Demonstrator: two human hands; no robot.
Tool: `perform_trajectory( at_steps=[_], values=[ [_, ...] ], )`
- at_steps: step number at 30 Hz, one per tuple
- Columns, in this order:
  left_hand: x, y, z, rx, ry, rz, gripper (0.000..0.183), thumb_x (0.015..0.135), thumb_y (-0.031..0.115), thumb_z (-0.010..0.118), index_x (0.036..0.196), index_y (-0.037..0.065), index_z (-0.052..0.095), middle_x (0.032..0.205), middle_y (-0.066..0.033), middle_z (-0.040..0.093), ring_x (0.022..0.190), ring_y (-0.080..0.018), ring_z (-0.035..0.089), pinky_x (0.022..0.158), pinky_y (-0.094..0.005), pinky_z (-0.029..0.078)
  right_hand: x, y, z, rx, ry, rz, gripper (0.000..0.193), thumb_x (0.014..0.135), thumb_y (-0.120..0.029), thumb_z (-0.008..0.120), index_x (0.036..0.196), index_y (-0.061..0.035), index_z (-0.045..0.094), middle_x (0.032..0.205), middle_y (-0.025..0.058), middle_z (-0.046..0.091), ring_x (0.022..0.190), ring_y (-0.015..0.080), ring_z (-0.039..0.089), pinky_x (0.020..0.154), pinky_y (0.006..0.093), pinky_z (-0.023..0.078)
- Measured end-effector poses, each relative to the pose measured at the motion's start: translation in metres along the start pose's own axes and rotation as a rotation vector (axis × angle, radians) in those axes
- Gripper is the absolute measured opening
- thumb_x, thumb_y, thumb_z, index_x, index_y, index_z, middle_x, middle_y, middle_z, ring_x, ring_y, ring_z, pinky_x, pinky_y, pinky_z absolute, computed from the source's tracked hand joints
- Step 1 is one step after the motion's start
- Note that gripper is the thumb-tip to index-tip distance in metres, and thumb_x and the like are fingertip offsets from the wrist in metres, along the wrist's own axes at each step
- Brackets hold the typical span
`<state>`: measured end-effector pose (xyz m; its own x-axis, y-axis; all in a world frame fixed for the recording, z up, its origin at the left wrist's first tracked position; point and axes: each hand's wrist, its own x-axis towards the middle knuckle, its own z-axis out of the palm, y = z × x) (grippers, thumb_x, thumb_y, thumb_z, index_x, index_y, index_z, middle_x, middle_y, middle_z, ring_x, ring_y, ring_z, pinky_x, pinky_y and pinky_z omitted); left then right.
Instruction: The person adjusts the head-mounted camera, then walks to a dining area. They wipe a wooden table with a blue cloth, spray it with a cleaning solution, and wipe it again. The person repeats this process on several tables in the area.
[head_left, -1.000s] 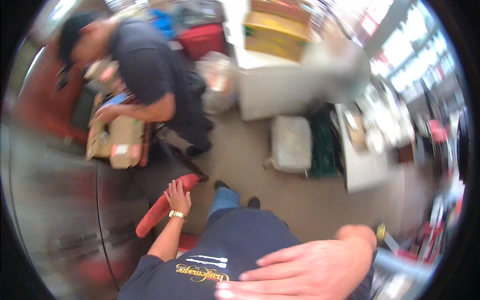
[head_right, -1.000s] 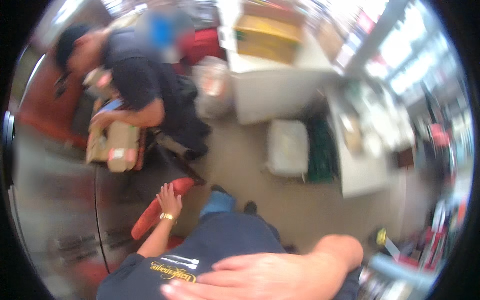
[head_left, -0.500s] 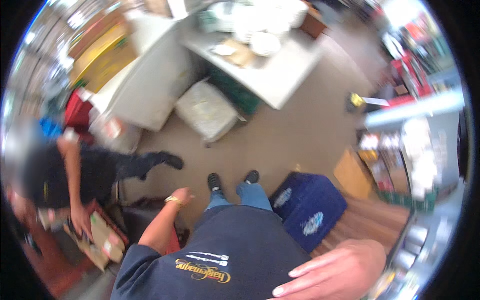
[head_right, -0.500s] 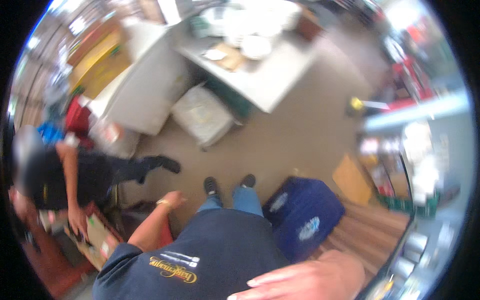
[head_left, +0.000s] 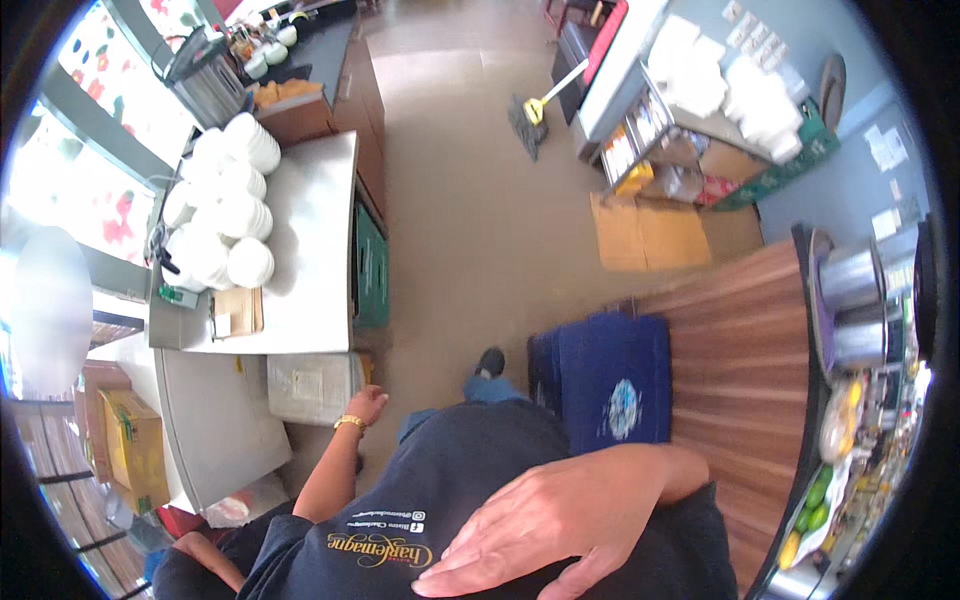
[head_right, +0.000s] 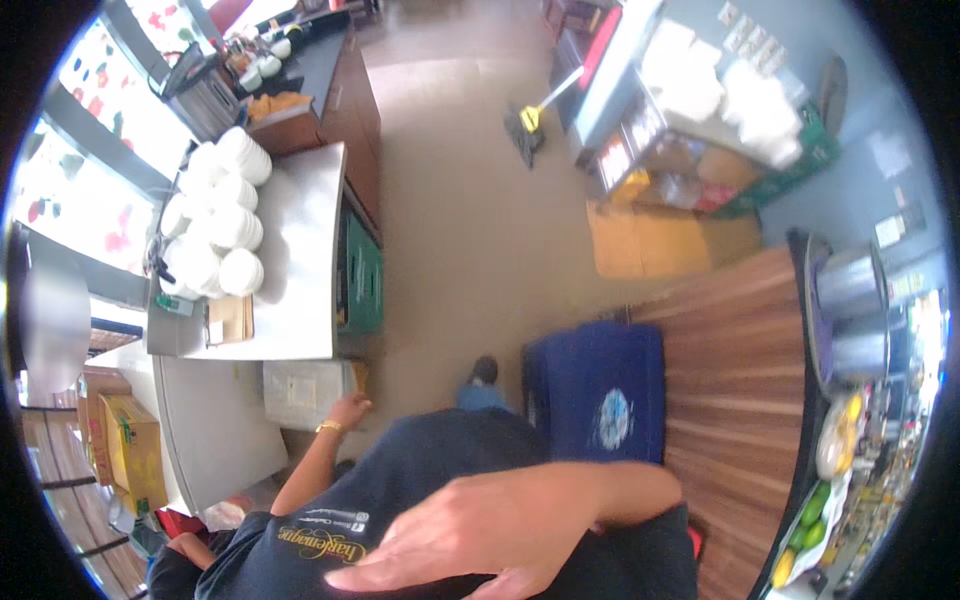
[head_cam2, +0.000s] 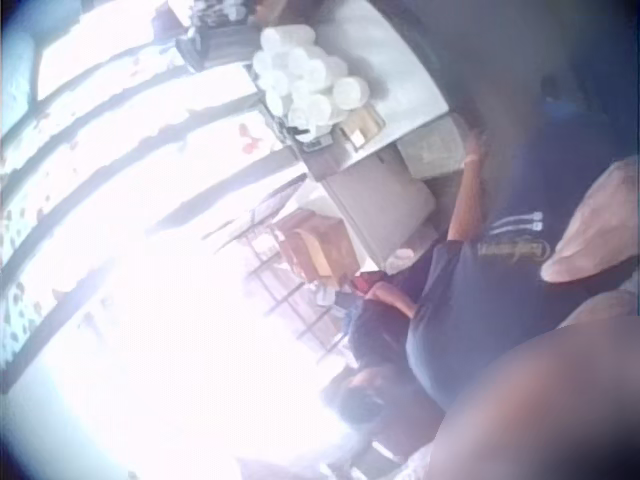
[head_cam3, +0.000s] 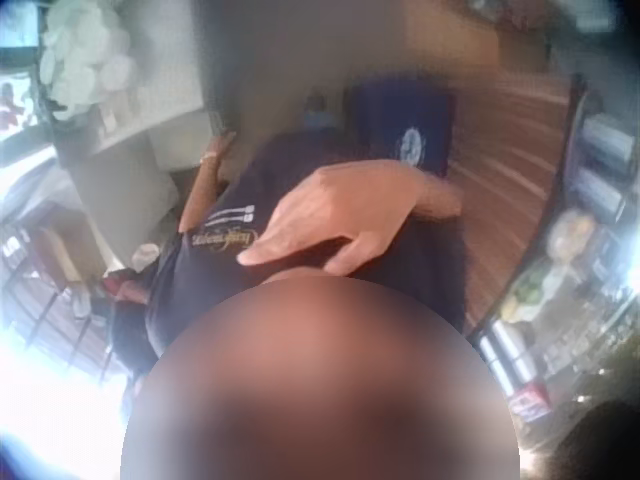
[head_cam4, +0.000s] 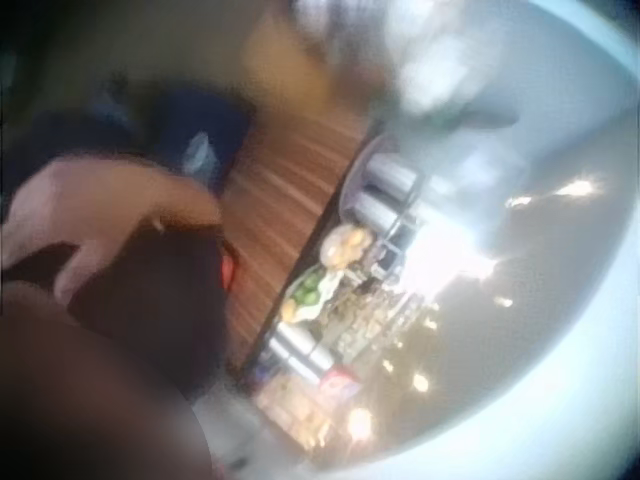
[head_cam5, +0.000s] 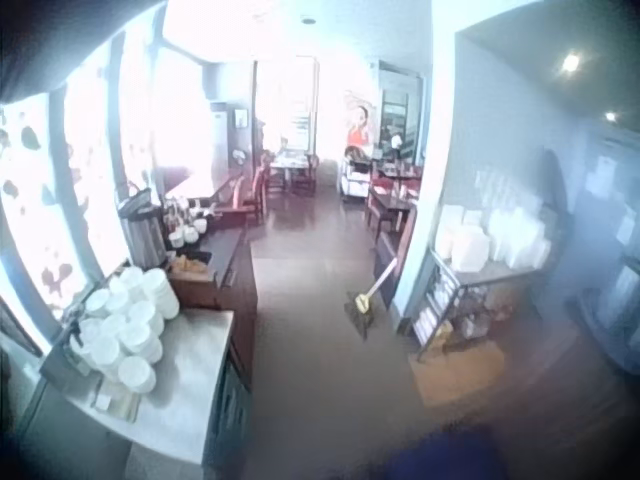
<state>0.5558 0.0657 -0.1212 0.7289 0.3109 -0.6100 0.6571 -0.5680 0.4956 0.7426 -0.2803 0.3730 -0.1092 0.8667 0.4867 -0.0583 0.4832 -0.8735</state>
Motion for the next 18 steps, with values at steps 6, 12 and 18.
perform_trajectory(
  at_steps=[6, 12, 18],
  values=[
    [0.077, 0.191, -0.051, 0.056, -0.021, 0.13, 0.048, 0.095, 0.036, 0.069, 0.131, 0.004, 0.068, 0.12, -0.0208, 0.075, 0.116, -0.0382, 0.07, 0.101, -0.0465, 0.054, -0.018, -0.004, -0.122, 0.057, -0.137, 0.113, 0.088, 0.097, -0.066, 0.06, 0.152, 0.0022, 0.052, 0.166, 0.0264, 0.037, 0.155, 0.0477, 0.029, 0.124, 0.0622, 0.018],
    [0.215, 0.258, -0.09, 0.12, -0.042, 0.305, 0.047, 0.095, 0.036, 0.068, 0.131, 0.006, 0.068, 0.119, -0.0224, 0.074, 0.112, -0.0415, 0.069, 0.1, -0.0497, 0.054, -0.051, 0.069, -0.249, 0.077, -0.055, 0.34, 0.093, 0.103, -0.071, 0.039, 0.166, -0.0038, 0.028, 0.176, 0.0181, 0.014, 0.163, 0.0382, 0.005, 0.127, 0.0617, -0.001],
    [0.396, 0.343, -0.168, 0.313, -0.045, 0.359, 0.041, 0.098, 0.038, 0.064, 0.123, 0.006, 0.07, 0.124, -0.0217, 0.071, 0.116, -0.0429, 0.066, 0.101, -0.0523, 0.052, -0.086, 0.152, -0.447, -0.065, 0.183, 0.695, 0.072, 0.11, -0.052, 0.045, 0.166, -0.0102, 0.032, 0.174, 0.013, 0.025, 0.162, 0.0284, 0.019, 0.13, 0.0489, 0.011]
  ],
)
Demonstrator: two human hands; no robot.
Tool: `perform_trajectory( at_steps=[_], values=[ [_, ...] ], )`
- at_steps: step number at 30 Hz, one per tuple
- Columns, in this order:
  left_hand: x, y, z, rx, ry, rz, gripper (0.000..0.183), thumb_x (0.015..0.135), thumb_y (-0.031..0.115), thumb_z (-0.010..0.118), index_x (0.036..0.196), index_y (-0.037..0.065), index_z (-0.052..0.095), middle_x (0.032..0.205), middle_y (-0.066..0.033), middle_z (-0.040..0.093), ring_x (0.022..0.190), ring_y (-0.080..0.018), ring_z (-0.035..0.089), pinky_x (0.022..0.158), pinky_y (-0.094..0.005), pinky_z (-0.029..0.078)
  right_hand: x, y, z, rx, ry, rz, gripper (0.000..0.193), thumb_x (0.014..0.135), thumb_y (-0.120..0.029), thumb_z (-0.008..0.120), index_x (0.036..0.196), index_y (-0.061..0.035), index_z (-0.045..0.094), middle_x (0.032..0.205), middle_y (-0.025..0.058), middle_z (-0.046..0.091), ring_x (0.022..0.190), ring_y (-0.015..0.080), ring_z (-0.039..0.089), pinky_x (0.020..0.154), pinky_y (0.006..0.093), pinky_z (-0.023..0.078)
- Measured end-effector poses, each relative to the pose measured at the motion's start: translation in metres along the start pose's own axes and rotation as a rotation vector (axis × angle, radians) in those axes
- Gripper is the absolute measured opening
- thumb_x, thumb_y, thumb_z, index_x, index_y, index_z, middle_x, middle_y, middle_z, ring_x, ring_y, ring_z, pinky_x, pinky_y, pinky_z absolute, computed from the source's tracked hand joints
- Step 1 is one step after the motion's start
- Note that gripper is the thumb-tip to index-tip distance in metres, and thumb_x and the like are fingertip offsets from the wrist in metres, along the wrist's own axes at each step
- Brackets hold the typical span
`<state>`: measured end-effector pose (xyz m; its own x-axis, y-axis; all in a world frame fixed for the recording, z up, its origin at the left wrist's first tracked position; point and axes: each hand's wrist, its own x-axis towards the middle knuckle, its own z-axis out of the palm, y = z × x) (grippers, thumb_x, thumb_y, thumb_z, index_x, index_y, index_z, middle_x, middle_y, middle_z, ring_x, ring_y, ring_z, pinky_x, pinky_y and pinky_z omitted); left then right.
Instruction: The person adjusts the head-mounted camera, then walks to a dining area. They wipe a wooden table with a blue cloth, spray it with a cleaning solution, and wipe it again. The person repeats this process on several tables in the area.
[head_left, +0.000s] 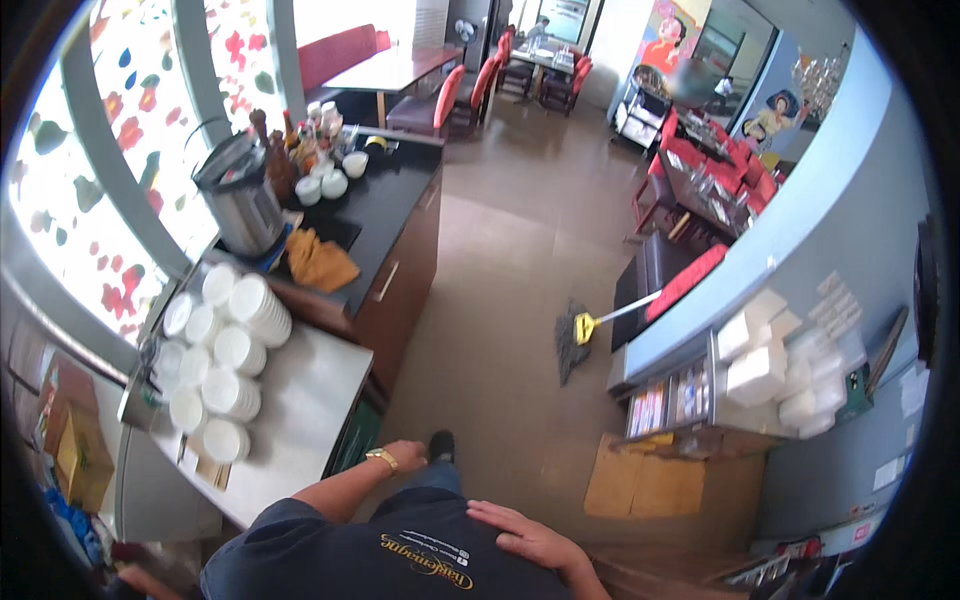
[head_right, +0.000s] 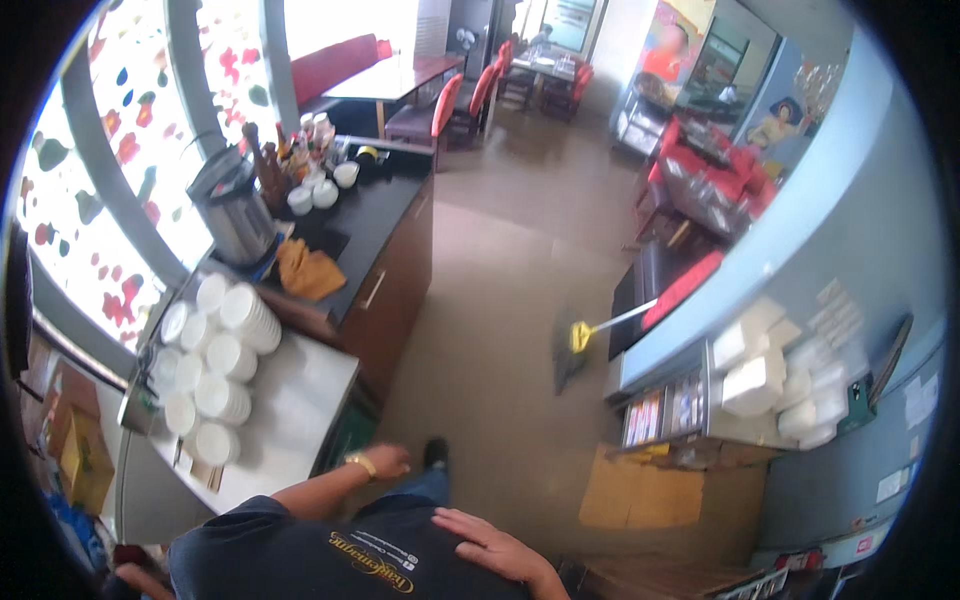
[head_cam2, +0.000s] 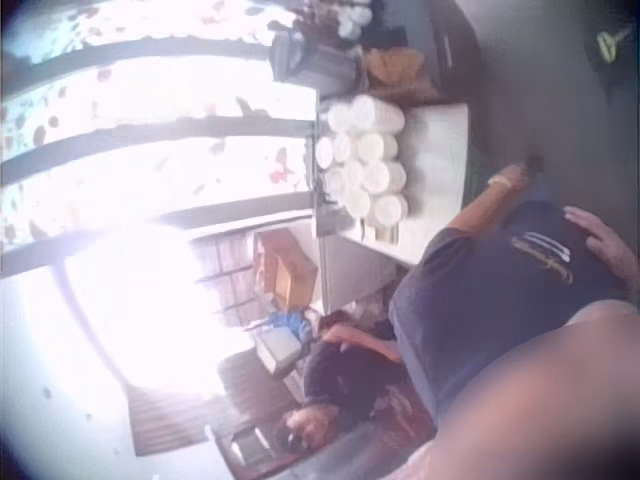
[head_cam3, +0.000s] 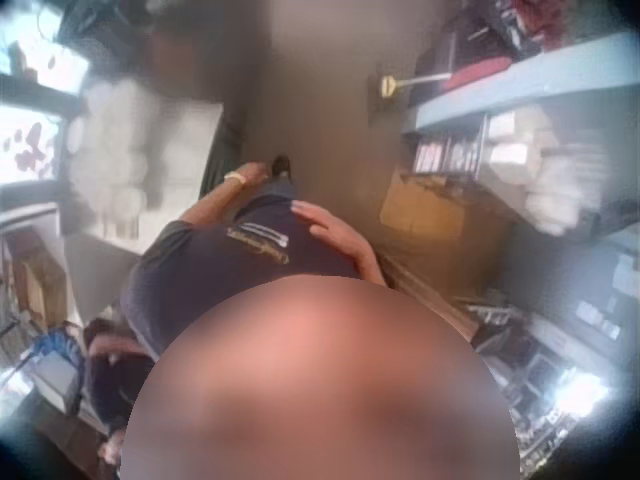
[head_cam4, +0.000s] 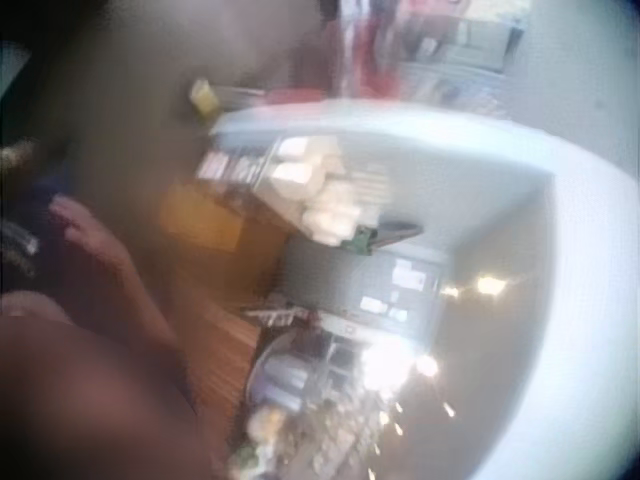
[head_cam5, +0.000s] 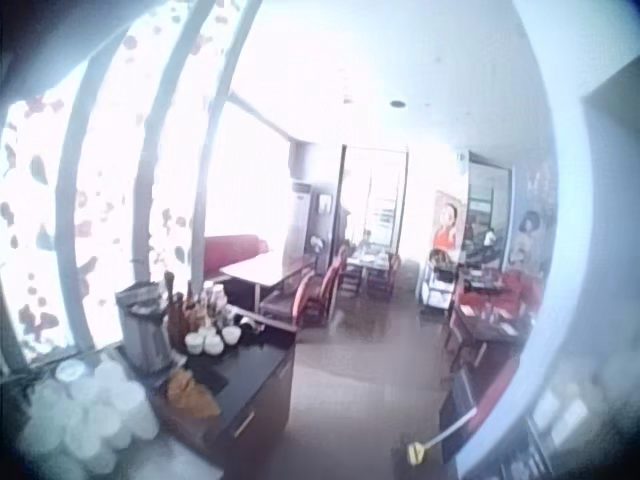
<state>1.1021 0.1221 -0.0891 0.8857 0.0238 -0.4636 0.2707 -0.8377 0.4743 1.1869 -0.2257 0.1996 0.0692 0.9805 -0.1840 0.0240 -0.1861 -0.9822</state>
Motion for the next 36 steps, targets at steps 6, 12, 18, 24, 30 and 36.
perform_trajectory(
  at_steps=[6, 12, 18, 24, 30, 36],
  values=[
    [0.204, 0.092, -0.153, 0.012, -0.107, 0.187, 0.048, 0.099, 0.041, 0.063, 0.133, 0.007, 0.064, 0.125, -0.0211, 0.071, 0.118, -0.042, 0.066, 0.101, -0.0526, 0.053, 0.042, 0.066, -0.123, 0.879, 0.492, 0.278, 0.058, 0.11, -0.036, 0.052, 0.158, -0.0043, 0.045, 0.163, 0.0127, 0.045, 0.153, 0.0265, 0.038, 0.127, 0.0389, 0.025],
    [0.364, 0.116, -0.288, -0.105, 0.137, 0.287, 0.046, 0.099, 0.039, 0.063, 0.133, 0.008, 0.064, 0.126, -0.0219, 0.071, 0.119, -0.0417, 0.066, 0.102, -0.0534, 0.052, 0.131, 0.094, -0.282, 0.847, 0.468, 0.3, 0.057, 0.11, -0.034, 0.053, 0.156, -0.003, 0.047, 0.16, 0.0125, 0.049, 0.149, 0.0268, 0.043, 0.125, 0.0389, 0.028],
    [0.484, 0.048, -0.319, -0.082, 0.021, 0.07, 0.048, 0.099, 0.039, 0.064, 0.137, 0.011, 0.062, 0.123, -0.021, 0.071, 0.114, -0.0419, 0.068, 0.099, -0.0525, 0.053, 0.203, 0.104, -0.5, 0.675, 0.268, 0.323, 0.055, 0.109, -0.033, 0.055, 0.154, -0.0017, 0.05, 0.156, 0.0123, 0.053, 0.146, 0.0271, 0.047, 0.123, 0.0388, 0.032],
    [0.521, 0.012, -0.402, -0.306, 0.255, -0.194, 0.045, 0.098, 0.039, 0.066, 0.133, 0.011, 0.067, 0.124, -0.0195, 0.073, 0.118, -0.0409, 0.067, 0.101, -0.0512, 0.053, 0.321, 0.038, -0.714, 0.319, 0.069, 0.357, 0.053, 0.108, -0.031, 0.058, 0.151, -0.0009, 0.053, 0.151, 0.0116, 0.059, 0.14, 0.0262, 0.055, 0.118, 0.0377, 0.039],
    [0.596, -0.015, -0.489, -0.602, 0.393, -0.371, 0.049, 0.099, 0.037, 0.065, 0.139, 0.008, 0.064, 0.131, -0.0196, 0.07, 0.124, -0.0392, 0.065, 0.107, -0.0495, 0.05, 0.462, 0.049, -0.903, 0.145, 0.174, 0.619, 0.05, 0.107, -0.036, 0.06, 0.146, -0.0037, 0.058, 0.14, 0.0086, 0.067, 0.124, 0.0257, 0.065, 0.101, 0.0408, 0.053],
    [0.705, -0.07, -0.626, -0.545, 0.395, -0.288, 0.047, 0.101, 0.037, 0.064, 0.137, 0.008, 0.064, 0.13, -0.0191, 0.07, 0.123, -0.0379, 0.065, 0.104, -0.0494, 0.051, 0.525, 0.195, -1.034, 0.297, 0.504, 0.924, 0.049, 0.102, -0.041, 0.065, 0.14, -0.0099, 0.064, 0.127, 0.012, 0.073, 0.113, 0.0291, 0.07, 0.095, 0.0443, 0.056]
  ],
)
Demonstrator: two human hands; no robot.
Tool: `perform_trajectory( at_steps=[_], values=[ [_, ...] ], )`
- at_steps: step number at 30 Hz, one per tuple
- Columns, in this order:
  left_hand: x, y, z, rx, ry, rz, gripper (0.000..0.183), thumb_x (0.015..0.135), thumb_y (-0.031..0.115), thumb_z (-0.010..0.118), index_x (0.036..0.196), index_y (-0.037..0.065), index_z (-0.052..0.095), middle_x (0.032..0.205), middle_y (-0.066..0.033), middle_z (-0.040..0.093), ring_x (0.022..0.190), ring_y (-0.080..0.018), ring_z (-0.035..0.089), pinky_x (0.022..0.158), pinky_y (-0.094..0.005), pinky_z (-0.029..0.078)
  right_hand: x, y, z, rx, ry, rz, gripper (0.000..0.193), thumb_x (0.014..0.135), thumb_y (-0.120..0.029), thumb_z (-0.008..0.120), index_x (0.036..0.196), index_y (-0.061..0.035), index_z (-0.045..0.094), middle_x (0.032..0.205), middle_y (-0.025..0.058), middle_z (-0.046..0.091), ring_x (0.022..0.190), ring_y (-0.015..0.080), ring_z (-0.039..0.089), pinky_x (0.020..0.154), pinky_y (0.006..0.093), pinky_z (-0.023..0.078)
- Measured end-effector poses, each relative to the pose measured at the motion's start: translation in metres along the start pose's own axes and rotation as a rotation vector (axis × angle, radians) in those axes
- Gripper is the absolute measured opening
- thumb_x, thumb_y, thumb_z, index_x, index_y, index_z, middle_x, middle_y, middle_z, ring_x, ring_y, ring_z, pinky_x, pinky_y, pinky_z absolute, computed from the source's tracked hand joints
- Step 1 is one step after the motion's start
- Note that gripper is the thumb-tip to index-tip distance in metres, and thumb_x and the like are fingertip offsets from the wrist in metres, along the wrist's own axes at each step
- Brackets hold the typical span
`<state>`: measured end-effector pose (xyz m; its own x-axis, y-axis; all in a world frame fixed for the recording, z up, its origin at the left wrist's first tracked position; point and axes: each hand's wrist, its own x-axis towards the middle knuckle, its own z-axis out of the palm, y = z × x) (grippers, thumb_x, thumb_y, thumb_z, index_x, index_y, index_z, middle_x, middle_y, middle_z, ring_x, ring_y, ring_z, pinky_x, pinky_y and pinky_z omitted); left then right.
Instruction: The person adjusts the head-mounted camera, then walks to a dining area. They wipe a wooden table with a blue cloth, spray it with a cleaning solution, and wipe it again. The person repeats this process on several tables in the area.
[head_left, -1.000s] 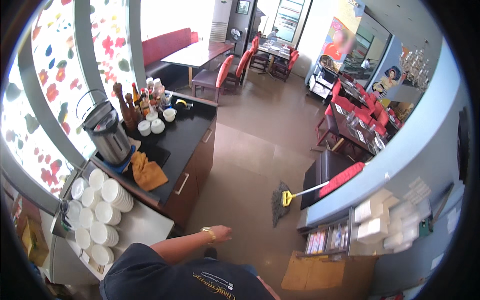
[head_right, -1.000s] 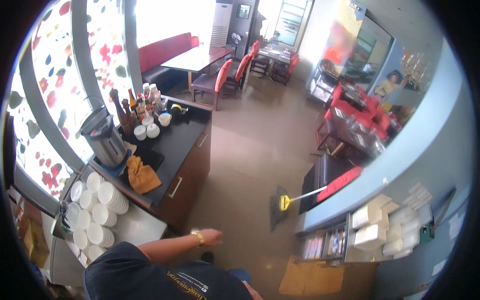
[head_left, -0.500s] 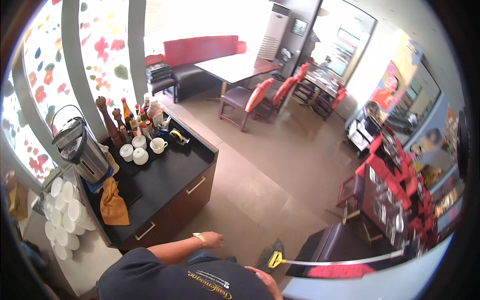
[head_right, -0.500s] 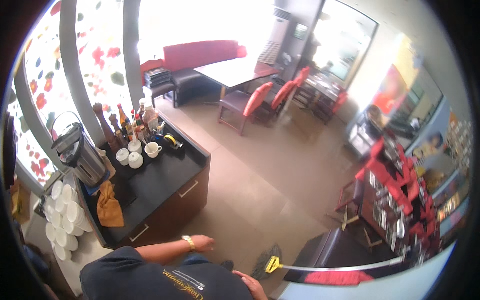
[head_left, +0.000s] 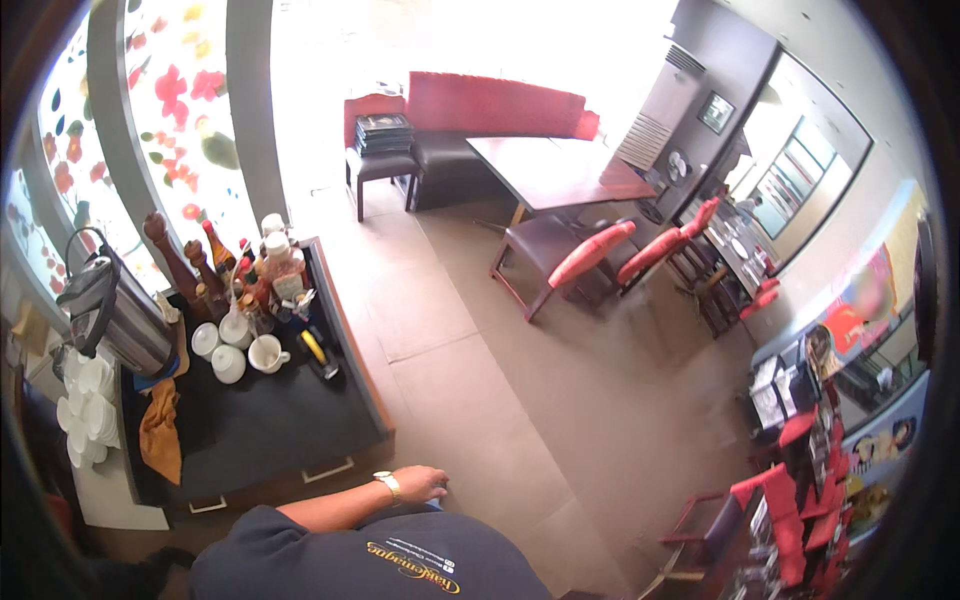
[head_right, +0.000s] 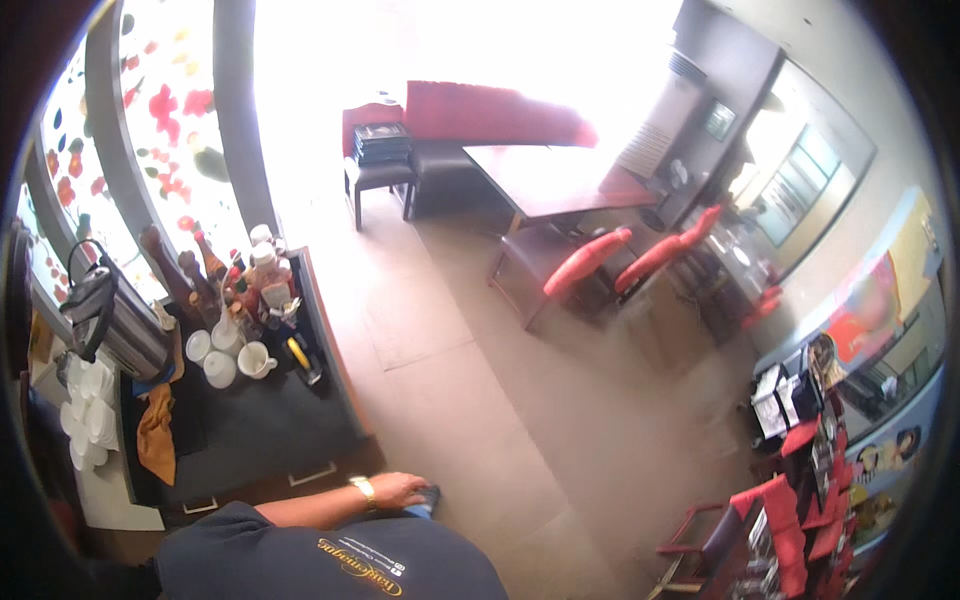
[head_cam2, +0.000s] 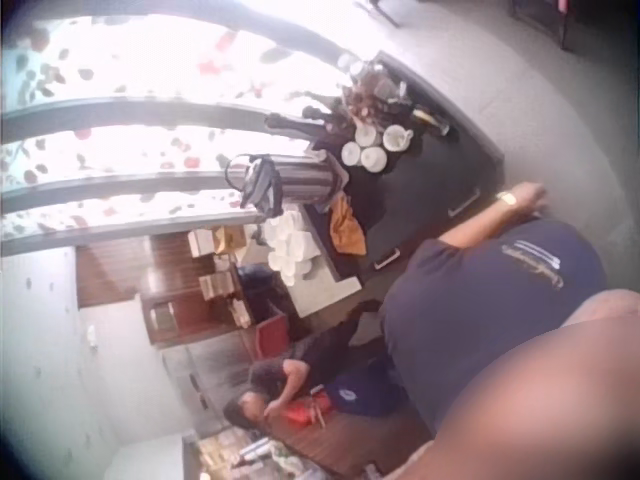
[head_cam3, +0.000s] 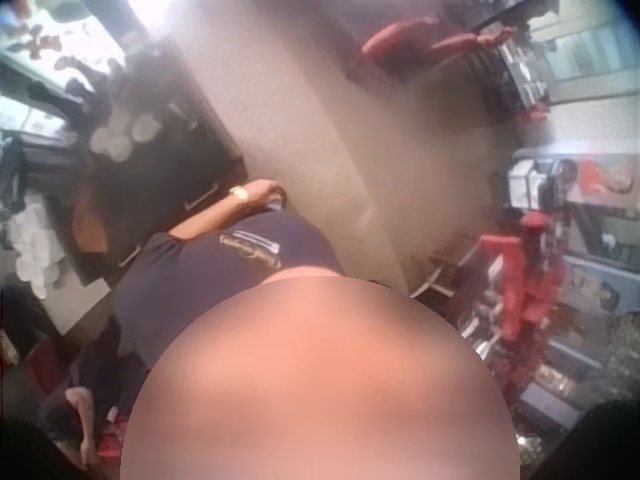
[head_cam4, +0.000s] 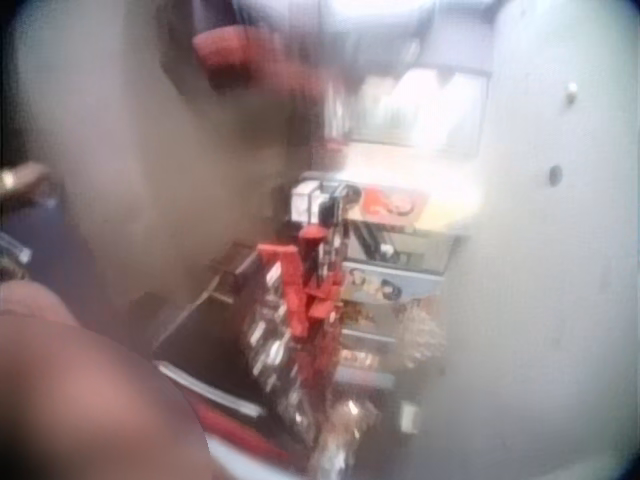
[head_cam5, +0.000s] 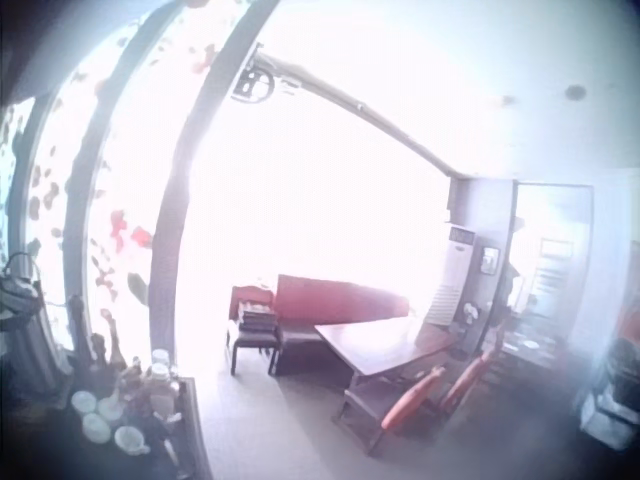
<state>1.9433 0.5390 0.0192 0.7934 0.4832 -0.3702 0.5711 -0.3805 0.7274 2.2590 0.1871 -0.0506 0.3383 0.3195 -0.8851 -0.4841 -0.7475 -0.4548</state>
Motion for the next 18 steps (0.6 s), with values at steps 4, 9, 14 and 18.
perform_trajectory(
  at_steps=[4, 9, 14, 18],
  values=[
    [0.1, 0.056, -0.09, 0.125, 0.049, 0.076, 0.046, 0.102, 0.037, 0.062, 0.137, 0.007, 0.062, 0.127, -0.0195, 0.071, 0.12, -0.0382, 0.066, 0.101, -0.0491, 0.053, 0.041, -0.123, 0.017, -0.138, -0.009, -0.026, 0.049, 0.101, -0.041, 0.065, 0.139, -0.01, 0.065, 0.127, 0.0122, 0.073, 0.113, 0.0294, 0.07, 0.095, 0.0445, 0.056],
    [0.217, 0.08, -0.179, 0.025, 0.171, 0.106, 0.045, 0.102, 0.037, 0.062, 0.136, 0.007, 0.062, 0.128, -0.0187, 0.07, 0.117, -0.0382, 0.067, 0.101, -0.0491, 0.053, 0.123, -0.271, 0.036, -0.245, -0.091, -0.097, 0.049, 0.101, -0.042, 0.066, 0.138, -0.0102, 0.065, 0.127, 0.0125, 0.073, 0.113, 0.0299, 0.07, 0.096, 0.0447, 0.056],
    [0.291, 0.021, -0.221, 0.136, 0.241, -0.104, 0.047, 0.102, 0.04, 0.062, 0.136, 0.007, 0.062, 0.125, -0.02, 0.071, 0.118, -0.0387, 0.067, 0.103, -0.0491, 0.052, 0.212, -0.422, 0.07, -0.419, -0.218, -0.164, 0.049, 0.1, -0.042, 0.067, 0.138, -0.0103, 0.065, 0.127, 0.0129, 0.073, 0.113, 0.0304, 0.07, 0.096, 0.0449, 0.056],
    [0.319, -0.025, -0.25, 0.073, 0.236, -0.347, 0.047, 0.098, 0.039, 0.066, 0.136, 0.011, 0.065, 0.125, -0.0179, 0.073, 0.117, -0.038, 0.068, 0.101, -0.0482, 0.054, 0.264, -0.552, 0.106, -0.611, -0.321, -0.209, 0.05, 0.099, -0.042, 0.067, 0.137, -0.0105, 0.066, 0.127, 0.0131, 0.073, 0.113, 0.0307, 0.07, 0.096, 0.045, 0.056]
  ],
)
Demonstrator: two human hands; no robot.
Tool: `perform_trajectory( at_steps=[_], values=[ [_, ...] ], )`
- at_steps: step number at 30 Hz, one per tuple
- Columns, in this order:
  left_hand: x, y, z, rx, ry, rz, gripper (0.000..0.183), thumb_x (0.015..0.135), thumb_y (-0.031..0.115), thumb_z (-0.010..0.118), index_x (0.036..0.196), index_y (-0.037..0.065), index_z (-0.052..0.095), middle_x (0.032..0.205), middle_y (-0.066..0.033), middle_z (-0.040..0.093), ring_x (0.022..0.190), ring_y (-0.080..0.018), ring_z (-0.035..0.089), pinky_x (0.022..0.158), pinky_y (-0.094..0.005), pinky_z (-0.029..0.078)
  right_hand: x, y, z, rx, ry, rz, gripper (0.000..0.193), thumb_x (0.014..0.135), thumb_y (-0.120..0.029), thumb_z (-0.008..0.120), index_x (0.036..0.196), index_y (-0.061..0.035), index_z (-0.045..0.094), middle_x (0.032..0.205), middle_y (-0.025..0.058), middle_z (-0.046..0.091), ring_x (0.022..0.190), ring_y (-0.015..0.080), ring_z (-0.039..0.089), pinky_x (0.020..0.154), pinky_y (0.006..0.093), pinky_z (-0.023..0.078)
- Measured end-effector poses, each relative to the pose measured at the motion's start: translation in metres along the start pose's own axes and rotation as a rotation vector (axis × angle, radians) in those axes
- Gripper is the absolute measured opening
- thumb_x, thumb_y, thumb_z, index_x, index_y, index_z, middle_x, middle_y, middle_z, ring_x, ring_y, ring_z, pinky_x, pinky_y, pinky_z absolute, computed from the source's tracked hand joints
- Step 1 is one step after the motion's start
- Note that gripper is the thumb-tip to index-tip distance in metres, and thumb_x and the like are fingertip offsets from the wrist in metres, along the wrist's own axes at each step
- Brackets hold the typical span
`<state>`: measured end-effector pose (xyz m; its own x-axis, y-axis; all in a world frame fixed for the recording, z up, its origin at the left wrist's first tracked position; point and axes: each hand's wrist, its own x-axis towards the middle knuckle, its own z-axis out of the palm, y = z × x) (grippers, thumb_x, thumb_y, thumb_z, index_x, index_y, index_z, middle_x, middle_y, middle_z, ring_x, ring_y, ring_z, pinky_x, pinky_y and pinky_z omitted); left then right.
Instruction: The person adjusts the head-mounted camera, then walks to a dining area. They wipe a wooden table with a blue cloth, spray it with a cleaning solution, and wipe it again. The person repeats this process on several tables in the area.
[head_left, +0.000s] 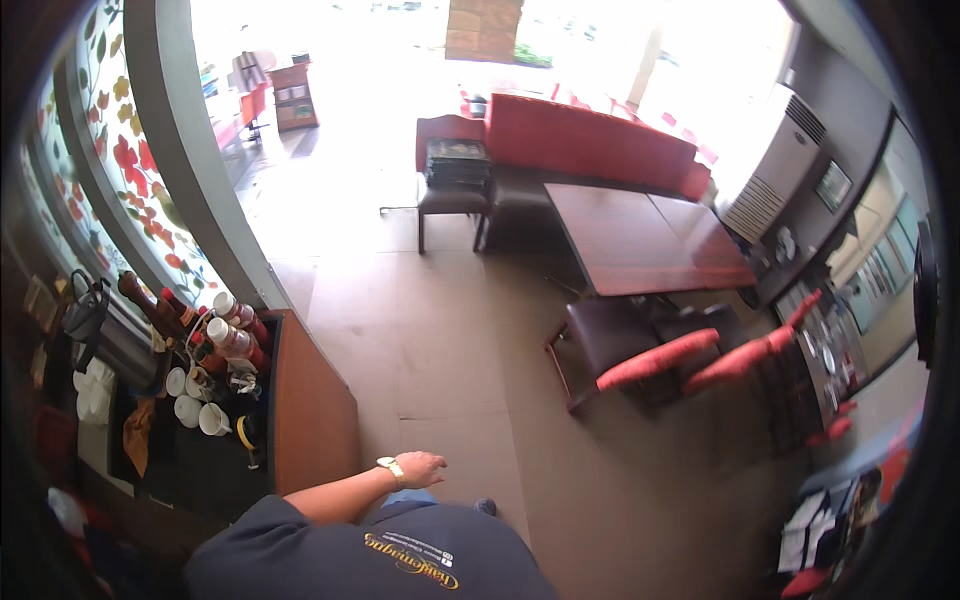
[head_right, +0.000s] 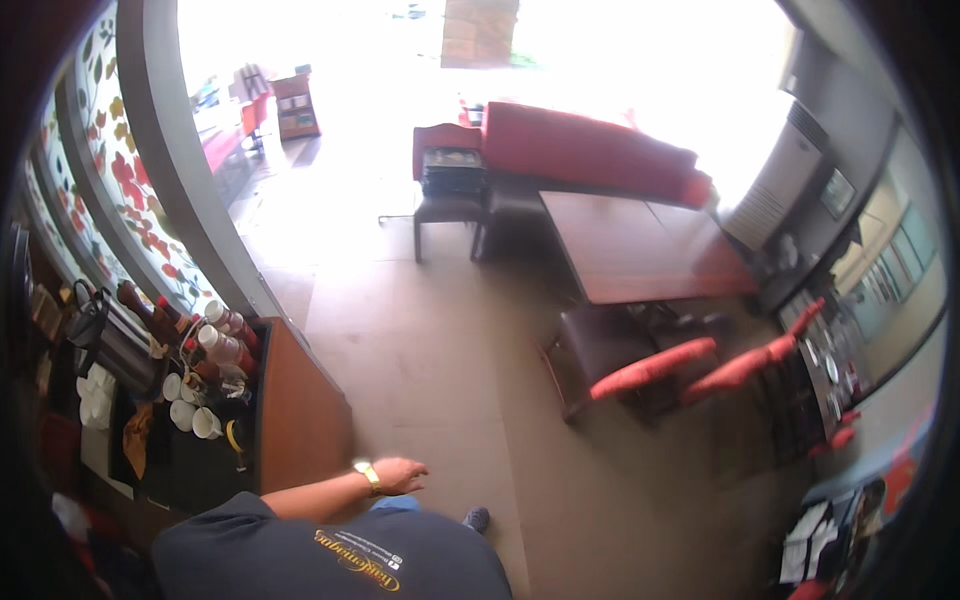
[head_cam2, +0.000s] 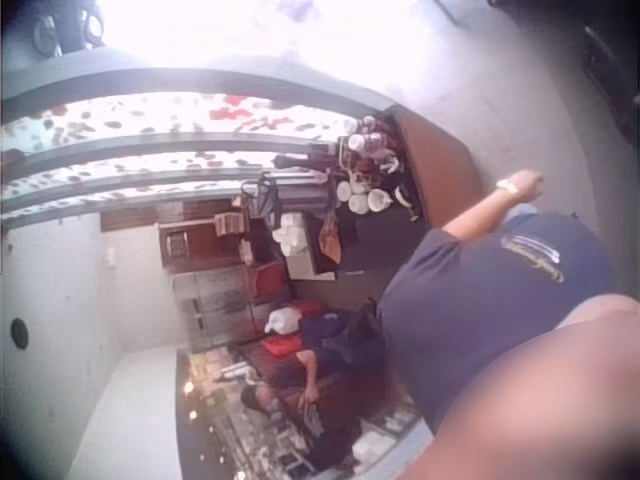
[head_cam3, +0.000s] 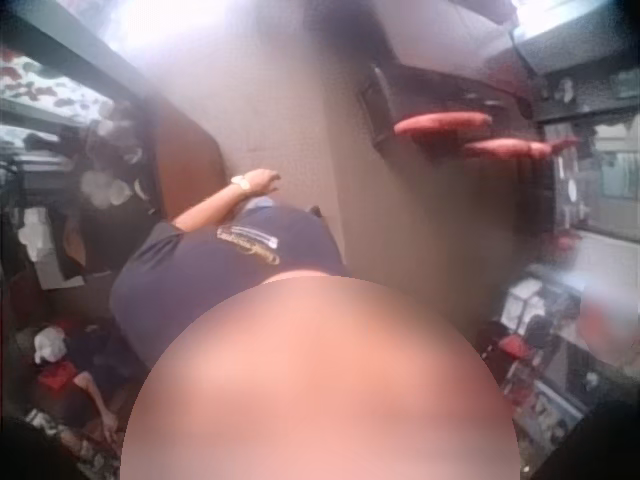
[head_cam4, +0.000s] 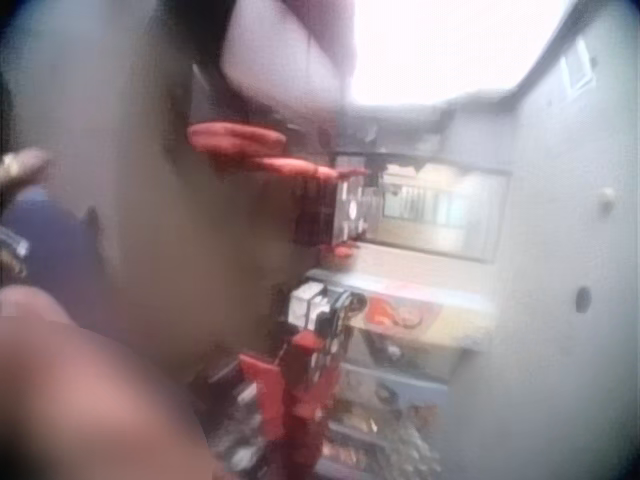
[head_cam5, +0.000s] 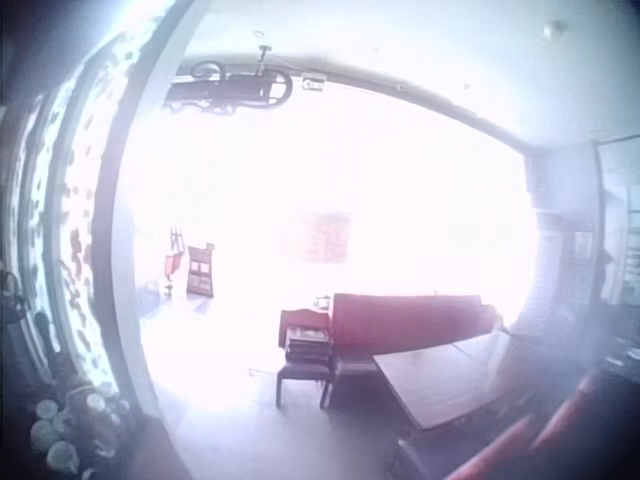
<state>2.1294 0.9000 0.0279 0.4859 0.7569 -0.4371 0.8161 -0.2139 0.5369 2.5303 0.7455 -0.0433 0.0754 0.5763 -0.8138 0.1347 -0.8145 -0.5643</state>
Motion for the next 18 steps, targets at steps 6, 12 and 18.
perform_trajectory(
  at_steps=[6, 12, 18],
  values=[
    [0.032, -0.021, -0.08, -0.268, 0.173, -0.278, 0.048, 0.098, 0.04, 0.065, 0.137, 0.011, 0.065, 0.129, -0.0157, 0.072, 0.123, -0.0368, 0.066, 0.104, -0.0488, 0.052, 0.118, -0.181, -0.023, -0.283, -0.154, -0.133, 0.05, 0.098, -0.043, 0.068, 0.136, -0.0107, 0.066, 0.128, 0.0135, 0.073, 0.113, 0.0313, 0.07, 0.096, 0.0453, 0.056],
    [0.097, -0.108, -0.143, -0.36, 0.276, -0.408, 0.048, 0.098, 0.039, 0.065, 0.137, 0.013, 0.064, 0.132, -0.0153, 0.07, 0.126, -0.0353, 0.064, 0.107, -0.0487, 0.05, 0.237, -0.338, 0.022, -0.432, -0.226, -0.168, 0.05, 0.097, -0.044, 0.069, 0.135, -0.0108, 0.067, 0.128, 0.0139, 0.073, 0.113, 0.0318, 0.07, 0.096, 0.0455, 0.056],
    [0.171, -0.205, -0.287, -0.276, 0.202, -0.335, 0.047, 0.099, 0.038, 0.063, 0.139, 0.013, 0.063, 0.135, -0.0171, 0.067, 0.127, -0.0371, 0.063, 0.106, -0.05, 0.051, 0.307, -0.482, 0.084, -0.49, -0.21, -0.112, 0.051, 0.096, -0.044, 0.069, 0.135, -0.011, 0.067, 0.128, 0.0143, 0.073, 0.114, 0.0324, 0.07, 0.096, 0.0457, 0.056]
  ],
)
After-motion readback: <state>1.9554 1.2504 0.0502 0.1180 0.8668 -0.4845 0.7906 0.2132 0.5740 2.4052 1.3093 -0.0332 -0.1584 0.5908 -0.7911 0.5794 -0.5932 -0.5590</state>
